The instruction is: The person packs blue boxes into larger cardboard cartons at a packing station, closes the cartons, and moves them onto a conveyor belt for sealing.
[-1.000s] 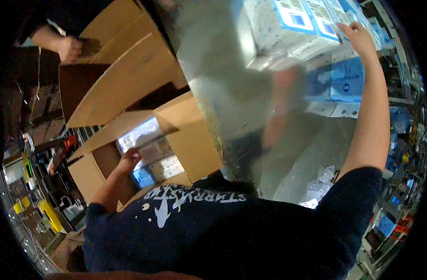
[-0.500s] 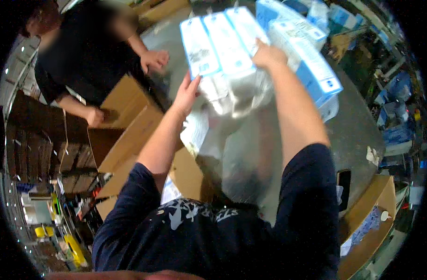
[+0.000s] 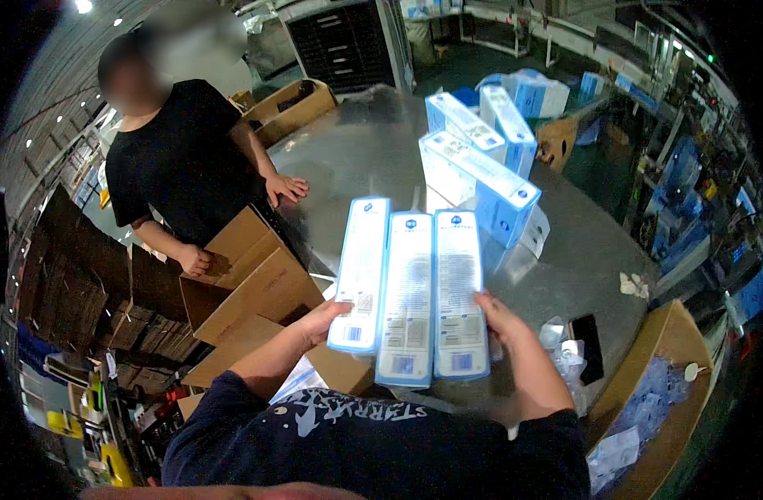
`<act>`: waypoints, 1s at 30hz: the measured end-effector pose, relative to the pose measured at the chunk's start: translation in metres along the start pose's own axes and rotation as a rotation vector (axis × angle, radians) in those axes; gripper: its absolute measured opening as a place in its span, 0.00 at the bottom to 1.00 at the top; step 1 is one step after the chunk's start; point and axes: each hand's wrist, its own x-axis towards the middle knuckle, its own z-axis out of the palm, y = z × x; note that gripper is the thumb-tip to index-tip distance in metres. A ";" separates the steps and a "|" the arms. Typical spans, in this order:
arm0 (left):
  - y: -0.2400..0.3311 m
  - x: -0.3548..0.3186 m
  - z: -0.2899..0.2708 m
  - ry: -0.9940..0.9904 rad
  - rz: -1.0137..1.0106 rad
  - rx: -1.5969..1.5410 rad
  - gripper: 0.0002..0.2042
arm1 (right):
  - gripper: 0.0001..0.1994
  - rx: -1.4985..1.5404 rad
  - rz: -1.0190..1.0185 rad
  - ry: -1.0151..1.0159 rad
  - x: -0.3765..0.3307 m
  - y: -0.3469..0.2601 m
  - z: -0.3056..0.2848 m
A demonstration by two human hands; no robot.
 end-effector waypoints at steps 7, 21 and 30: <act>0.049 -0.090 0.004 0.205 0.315 0.207 0.30 | 0.37 -0.175 -0.390 -0.112 -0.001 -0.014 0.064; -0.062 -0.291 -0.144 0.276 0.436 1.228 0.32 | 0.20 -0.739 -0.239 -0.313 -0.073 0.024 0.237; -0.100 -0.267 -0.180 0.297 -0.060 1.325 0.49 | 0.47 -0.974 0.190 -0.342 -0.017 0.118 0.327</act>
